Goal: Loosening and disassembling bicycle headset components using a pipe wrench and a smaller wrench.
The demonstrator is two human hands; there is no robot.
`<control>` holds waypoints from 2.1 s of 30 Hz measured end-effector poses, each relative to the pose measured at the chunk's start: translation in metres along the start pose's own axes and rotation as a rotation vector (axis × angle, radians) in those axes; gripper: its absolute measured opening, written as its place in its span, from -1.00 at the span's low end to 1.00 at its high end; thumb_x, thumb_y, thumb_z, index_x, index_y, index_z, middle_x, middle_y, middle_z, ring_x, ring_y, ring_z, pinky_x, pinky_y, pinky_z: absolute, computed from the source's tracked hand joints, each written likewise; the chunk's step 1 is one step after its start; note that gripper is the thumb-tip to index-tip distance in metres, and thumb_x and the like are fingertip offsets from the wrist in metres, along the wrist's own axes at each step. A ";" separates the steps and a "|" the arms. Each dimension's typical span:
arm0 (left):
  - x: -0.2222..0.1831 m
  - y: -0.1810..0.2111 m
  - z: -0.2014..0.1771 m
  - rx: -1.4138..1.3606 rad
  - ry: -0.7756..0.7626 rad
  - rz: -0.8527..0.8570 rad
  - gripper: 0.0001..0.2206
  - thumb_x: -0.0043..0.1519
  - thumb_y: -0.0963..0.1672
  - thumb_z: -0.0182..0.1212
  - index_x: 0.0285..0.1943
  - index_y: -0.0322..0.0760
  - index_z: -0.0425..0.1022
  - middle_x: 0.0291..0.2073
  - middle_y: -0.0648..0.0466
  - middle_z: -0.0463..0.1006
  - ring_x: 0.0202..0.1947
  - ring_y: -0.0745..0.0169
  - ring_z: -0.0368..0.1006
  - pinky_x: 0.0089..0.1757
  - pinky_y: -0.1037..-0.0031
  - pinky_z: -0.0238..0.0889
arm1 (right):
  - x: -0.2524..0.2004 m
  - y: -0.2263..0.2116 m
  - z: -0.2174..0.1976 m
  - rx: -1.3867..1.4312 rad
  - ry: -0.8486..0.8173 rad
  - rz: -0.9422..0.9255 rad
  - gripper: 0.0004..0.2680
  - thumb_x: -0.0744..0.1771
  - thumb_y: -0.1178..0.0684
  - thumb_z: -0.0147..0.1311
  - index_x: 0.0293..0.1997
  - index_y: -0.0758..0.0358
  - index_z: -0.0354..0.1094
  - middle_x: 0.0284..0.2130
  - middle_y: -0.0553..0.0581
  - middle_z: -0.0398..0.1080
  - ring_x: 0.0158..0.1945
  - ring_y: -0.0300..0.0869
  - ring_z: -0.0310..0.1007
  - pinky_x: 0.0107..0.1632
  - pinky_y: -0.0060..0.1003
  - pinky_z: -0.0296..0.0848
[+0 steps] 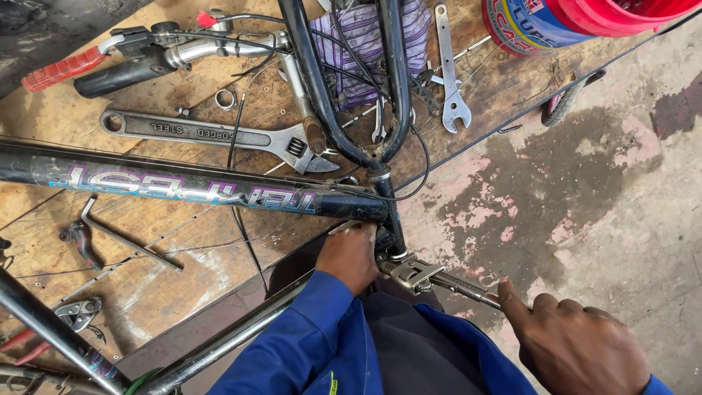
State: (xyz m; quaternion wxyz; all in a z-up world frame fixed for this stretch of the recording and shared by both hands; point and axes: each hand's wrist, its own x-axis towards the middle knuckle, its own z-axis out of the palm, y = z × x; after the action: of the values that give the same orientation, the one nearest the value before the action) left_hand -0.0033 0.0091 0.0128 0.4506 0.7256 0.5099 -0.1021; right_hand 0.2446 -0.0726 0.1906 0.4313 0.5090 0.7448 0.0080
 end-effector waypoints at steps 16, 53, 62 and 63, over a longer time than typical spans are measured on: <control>-0.001 -0.001 0.000 0.007 0.040 0.009 -0.72 -0.03 -0.20 0.20 -0.11 -0.25 0.43 -0.47 -0.19 0.55 -0.47 -0.28 0.48 -0.39 -0.02 0.38 | 0.003 0.012 0.024 -0.020 -0.071 -0.099 -0.61 0.33 -0.01 -0.31 0.37 -0.05 -0.07 -0.55 0.02 0.42 -0.62 -0.14 0.53 -0.60 -0.13 0.50; 0.003 0.031 0.020 0.347 0.445 0.844 -0.75 0.13 -0.15 0.13 -0.08 -0.42 0.50 -0.24 -0.19 0.54 0.01 -0.24 0.39 0.40 0.01 -0.17 | 0.008 0.015 -0.029 0.171 -0.329 -0.114 -0.50 0.30 0.18 -0.19 0.44 0.17 -0.23 -0.60 0.01 0.48 -0.57 -0.09 0.54 -0.55 -0.14 0.46; 0.005 0.031 0.014 0.295 0.479 0.857 -0.85 0.19 -0.26 -0.02 -0.24 -0.43 0.51 -0.46 -0.09 0.50 -0.27 -0.04 0.39 0.38 0.08 -0.08 | 0.016 0.016 -0.031 0.210 -0.308 -0.155 -0.51 0.30 0.21 -0.17 0.42 0.23 -0.21 -0.67 -0.04 0.42 -0.64 -0.12 0.48 -0.61 -0.16 0.39; 0.005 0.030 0.014 0.295 0.470 0.856 -0.85 0.19 -0.25 -0.01 -0.23 -0.43 0.51 -0.46 -0.09 0.51 -0.27 -0.04 0.39 0.38 0.08 -0.07 | 0.018 0.017 -0.033 0.218 -0.352 -0.154 -0.51 0.31 0.19 -0.18 0.43 0.21 -0.24 -0.62 -0.02 0.45 -0.59 -0.08 0.51 -0.56 -0.13 0.43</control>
State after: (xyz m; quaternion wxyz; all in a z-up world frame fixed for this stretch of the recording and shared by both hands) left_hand 0.0288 -0.0005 0.0181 0.2180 0.9288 0.2346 0.1866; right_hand 0.2339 -0.0364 0.2075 0.4966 0.4879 0.6910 -0.1944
